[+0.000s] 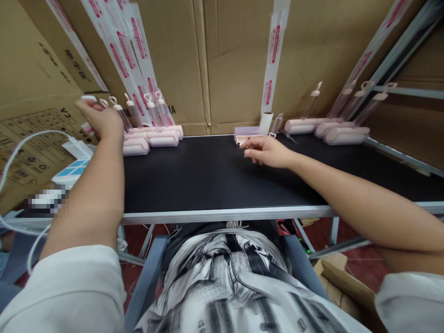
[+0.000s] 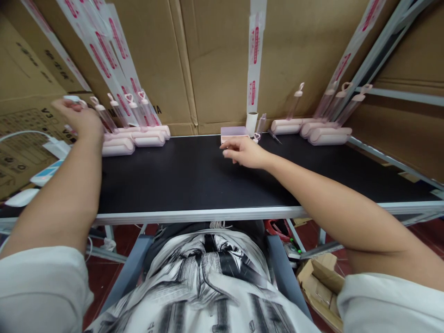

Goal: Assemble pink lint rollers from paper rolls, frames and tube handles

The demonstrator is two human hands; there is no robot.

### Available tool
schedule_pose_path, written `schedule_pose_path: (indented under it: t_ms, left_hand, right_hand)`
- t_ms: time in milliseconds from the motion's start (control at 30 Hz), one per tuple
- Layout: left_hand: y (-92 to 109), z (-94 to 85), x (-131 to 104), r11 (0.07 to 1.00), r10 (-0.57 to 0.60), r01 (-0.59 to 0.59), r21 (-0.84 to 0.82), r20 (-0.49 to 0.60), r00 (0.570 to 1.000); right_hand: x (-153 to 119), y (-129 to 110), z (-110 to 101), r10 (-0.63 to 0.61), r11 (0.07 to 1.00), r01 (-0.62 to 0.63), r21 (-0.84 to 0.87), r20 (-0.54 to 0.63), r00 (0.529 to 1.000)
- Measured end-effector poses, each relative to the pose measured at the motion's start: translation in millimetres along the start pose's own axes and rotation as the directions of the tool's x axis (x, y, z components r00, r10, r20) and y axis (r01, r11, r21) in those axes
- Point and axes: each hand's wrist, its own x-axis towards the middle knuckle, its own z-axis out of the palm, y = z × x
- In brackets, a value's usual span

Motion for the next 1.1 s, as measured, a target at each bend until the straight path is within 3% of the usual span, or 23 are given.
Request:
schedule_pose_path:
  t_ms: [67, 100, 167, 233, 333, 400, 500, 633, 733, 1100]
  left_hand:
    - [6, -2.0, -3, 0.999, -0.005, 0.014, 0.043, -0.189, 0.982]
    - [10, -3.0, -6, 0.998, 0.034, -0.02, 0.062, -0.228, 0.973]
    - [15, -3.6, -13, 0.986, 0.164, -0.151, 0.071, -0.236, 0.958]
    - [20, -1.2, -19, 0.955, 0.296, -0.292, 0.053, -0.226, 0.928]
    - [28, 7.4, -29, 0.906, 0.421, -0.422, 0.037, -0.189, 0.887]
    - [34, 13.7, -39, 0.86, 0.504, -0.511, -0.011, -0.145, 0.852]
    - [45, 21.0, -59, 0.751, 0.644, -0.643, -0.15, -0.047, 0.764]
    - [58, 27.6, -90, 0.653, 0.749, -0.71, -0.263, 0.081, 0.658]
    - [62, 31.0, -106, 0.625, 0.779, -0.723, -0.294, 0.178, 0.601]
    - [55, 39.0, -117, 0.593, 0.805, -0.736, -0.326, 0.236, 0.544]
  right_hand:
    - [8, 10, -18, -0.052, 0.993, 0.024, -0.119, -0.233, 0.971]
    - [13, 16, -29, -0.07, 0.986, 0.011, -0.169, -0.347, 0.935]
    - [20, 29, -53, -0.079, 0.969, -0.058, -0.241, -0.521, 0.85]
    - [25, 42, -74, -0.024, 0.944, -0.183, -0.274, -0.611, 0.791]
    - [27, 59, -88, 0.065, 0.874, -0.337, -0.352, -0.6, 0.797]
    - [29, 65, -85, 0.042, 0.845, -0.318, -0.43, -0.54, 0.841]
    - [34, 71, -79, -0.079, 0.807, -0.209, -0.553, -0.451, 0.889]
    - [37, 80, -89, -0.157, 0.772, -0.205, -0.602, -0.493, 0.856]
    - [36, 90, -102, -0.122, 0.784, -0.246, -0.57, -0.53, 0.839]
    - [36, 111, -103, 0.076, 0.71, -0.337, -0.619, -0.408, 0.91]
